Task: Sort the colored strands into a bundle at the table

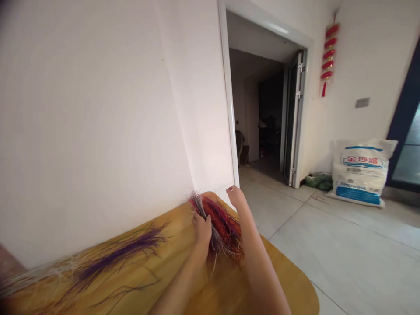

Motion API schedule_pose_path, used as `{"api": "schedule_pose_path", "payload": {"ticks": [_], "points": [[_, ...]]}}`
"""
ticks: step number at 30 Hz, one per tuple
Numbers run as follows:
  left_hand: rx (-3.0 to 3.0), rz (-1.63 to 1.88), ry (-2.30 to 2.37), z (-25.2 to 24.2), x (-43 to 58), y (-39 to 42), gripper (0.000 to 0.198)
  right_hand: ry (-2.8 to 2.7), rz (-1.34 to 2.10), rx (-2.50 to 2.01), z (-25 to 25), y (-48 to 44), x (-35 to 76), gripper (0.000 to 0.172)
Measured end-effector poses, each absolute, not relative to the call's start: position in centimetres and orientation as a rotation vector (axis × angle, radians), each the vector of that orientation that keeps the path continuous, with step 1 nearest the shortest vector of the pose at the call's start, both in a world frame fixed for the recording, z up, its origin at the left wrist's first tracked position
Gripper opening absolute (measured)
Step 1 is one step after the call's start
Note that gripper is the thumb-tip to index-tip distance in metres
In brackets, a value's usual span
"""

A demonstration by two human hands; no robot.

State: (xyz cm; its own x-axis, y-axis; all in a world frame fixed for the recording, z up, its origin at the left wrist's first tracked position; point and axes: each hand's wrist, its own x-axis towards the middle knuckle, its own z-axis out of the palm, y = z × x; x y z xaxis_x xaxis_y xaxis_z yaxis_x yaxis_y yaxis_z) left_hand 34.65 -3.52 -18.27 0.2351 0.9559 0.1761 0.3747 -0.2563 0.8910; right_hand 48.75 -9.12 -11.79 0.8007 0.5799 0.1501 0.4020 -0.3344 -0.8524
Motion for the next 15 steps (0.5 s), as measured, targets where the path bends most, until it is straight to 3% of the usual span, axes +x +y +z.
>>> {"api": "schedule_pose_path", "payload": {"ticks": [6, 15], "points": [[1.816, 1.128, 1.36, -19.3, 35.9, -5.7, 0.049, -0.908, 0.132, -2.25, -16.7, -5.6, 44.8, 0.029], [1.58, 1.462, 1.315, -18.2, 36.7, -4.8, 0.055, -1.004, -0.057, -2.344, -18.0, -5.5, 44.5, 0.027]]}}
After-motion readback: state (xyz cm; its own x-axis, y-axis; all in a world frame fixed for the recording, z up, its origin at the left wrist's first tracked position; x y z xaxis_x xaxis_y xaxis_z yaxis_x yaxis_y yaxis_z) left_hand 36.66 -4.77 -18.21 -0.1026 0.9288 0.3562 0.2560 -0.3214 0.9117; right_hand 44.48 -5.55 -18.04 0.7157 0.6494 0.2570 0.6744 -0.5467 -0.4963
